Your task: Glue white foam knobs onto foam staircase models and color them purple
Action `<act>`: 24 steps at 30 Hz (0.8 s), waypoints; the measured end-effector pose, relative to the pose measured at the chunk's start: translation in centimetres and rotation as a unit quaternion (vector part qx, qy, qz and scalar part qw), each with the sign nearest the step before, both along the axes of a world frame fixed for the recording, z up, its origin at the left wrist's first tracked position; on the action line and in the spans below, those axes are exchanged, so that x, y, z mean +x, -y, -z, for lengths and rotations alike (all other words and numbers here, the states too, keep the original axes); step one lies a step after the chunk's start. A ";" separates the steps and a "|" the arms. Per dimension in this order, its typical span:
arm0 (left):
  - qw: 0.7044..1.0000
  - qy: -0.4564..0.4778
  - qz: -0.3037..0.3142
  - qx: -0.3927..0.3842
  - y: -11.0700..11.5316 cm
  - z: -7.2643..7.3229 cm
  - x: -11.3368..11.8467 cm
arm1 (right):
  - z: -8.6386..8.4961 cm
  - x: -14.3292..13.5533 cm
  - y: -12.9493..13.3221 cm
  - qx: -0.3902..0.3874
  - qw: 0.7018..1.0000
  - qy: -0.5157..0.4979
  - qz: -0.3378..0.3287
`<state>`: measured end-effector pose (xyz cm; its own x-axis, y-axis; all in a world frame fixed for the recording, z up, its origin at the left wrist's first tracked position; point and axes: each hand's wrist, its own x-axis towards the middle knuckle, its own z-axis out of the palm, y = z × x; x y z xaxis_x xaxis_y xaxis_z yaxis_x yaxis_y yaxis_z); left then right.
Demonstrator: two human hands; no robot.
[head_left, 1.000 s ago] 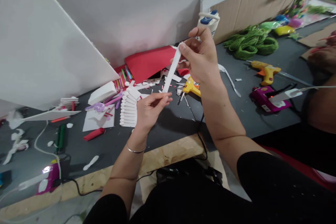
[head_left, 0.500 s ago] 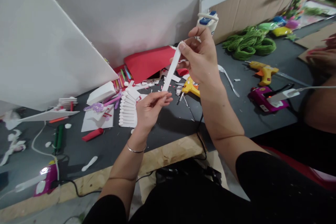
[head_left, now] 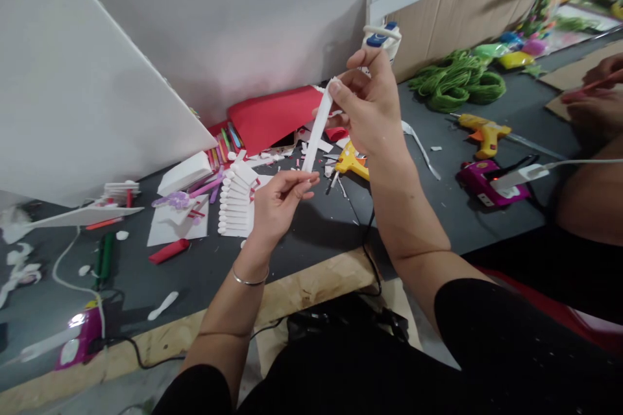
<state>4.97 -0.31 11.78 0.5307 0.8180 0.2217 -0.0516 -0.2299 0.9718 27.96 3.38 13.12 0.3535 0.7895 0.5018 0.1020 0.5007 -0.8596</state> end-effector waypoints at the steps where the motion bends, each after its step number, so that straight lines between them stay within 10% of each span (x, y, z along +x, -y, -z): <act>1: 1.000 -0.001 0.010 0.006 0.0 0.0 -0.1 | -0.1 0.0 0.1 -0.002 1.000 -0.004 0.004; 24: 0.996 -0.046 -0.055 0.046 -1.1 0.3 -0.6 | -1.4 -1.6 1.1 -0.041 0.999 -0.009 0.002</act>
